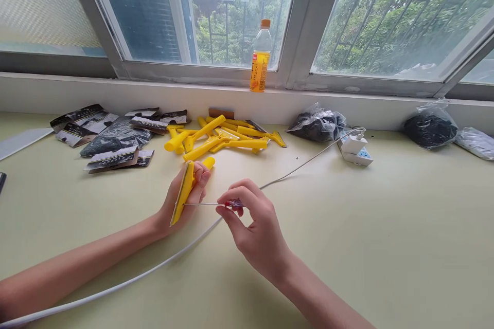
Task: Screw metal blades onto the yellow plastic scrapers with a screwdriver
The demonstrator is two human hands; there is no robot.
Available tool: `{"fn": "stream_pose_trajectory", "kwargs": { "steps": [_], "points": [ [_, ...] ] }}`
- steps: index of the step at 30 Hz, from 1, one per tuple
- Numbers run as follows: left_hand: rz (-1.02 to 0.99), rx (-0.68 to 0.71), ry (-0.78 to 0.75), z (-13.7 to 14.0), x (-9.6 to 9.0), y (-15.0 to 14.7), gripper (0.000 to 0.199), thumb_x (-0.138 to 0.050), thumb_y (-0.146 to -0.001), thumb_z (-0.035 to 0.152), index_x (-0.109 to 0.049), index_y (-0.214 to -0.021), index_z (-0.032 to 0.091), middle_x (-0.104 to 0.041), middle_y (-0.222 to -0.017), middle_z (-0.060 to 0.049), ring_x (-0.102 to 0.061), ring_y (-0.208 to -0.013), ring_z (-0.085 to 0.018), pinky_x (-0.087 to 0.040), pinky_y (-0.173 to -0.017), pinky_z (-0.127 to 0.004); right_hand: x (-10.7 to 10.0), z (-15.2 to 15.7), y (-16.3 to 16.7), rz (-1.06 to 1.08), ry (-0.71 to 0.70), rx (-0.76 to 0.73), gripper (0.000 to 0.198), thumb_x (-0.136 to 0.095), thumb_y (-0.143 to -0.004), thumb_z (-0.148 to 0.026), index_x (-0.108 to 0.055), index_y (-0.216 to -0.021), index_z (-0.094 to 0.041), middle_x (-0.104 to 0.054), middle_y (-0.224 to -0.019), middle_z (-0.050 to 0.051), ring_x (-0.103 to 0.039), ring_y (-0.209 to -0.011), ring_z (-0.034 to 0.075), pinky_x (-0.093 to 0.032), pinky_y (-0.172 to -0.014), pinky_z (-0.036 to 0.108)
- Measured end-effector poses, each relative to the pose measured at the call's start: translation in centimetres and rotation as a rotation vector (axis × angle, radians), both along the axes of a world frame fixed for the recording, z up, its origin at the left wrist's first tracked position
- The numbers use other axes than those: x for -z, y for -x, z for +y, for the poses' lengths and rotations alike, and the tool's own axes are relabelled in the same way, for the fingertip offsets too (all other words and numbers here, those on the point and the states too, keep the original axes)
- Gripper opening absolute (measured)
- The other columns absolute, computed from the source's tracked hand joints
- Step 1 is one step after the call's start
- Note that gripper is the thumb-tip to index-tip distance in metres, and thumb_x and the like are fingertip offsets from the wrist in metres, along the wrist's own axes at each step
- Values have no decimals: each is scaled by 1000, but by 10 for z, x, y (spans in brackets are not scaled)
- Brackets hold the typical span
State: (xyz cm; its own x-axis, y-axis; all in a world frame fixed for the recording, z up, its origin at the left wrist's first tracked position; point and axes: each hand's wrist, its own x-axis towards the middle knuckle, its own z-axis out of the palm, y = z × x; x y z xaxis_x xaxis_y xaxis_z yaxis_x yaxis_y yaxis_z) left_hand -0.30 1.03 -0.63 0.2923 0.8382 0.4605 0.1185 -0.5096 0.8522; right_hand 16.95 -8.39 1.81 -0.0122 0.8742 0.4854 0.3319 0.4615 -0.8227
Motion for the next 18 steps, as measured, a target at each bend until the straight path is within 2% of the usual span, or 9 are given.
{"fn": "stream_pose_trajectory", "kwargs": {
  "steps": [2, 5, 10, 18],
  "points": [
    [-7, 5, -4, 0, 0, 0, 31, -50, -106, 38, -34, -86, 20, -45, -85, 3, -39, -63, -6, -37, -59, -25, 0, -1, 0, -18, 102, 16, 14, -69, -94, -31, -69, -102, -20, -63, -84, 0, -54, -70, 7, -47, -65, 20],
    [-11, 7, 1, 0, 0, 0, 32, -50, -106, 38, -34, -86, 20, -45, -84, 3, -38, -62, -6, -36, -59, -25, 0, -2, 0, -46, 198, -4, 25, -63, -98, -37, -68, -84, -16, -58, -67, -1, -46, -59, 6, -39, -55, 20],
    [-6, 8, 8, 0, 0, -1, 33, -50, -106, 39, -32, -85, 20, -44, -84, 3, -38, -62, -7, -35, -57, -25, -1, 1, -2, -26, 33, -10, 13, -67, -95, -28, -68, -88, -17, -65, -81, 1, -57, -73, 8, -48, -67, 21],
    [-11, -2, 9, 1, 1, -1, 33, -51, -105, 39, -33, -84, 20, -44, -83, 3, -39, -62, -7, -36, -58, -25, 0, 3, -4, -11, 43, -12, 13, -67, -95, -27, -67, -87, -17, -66, -81, 1, -57, -72, 9, -49, -66, 23]
  ]
}}
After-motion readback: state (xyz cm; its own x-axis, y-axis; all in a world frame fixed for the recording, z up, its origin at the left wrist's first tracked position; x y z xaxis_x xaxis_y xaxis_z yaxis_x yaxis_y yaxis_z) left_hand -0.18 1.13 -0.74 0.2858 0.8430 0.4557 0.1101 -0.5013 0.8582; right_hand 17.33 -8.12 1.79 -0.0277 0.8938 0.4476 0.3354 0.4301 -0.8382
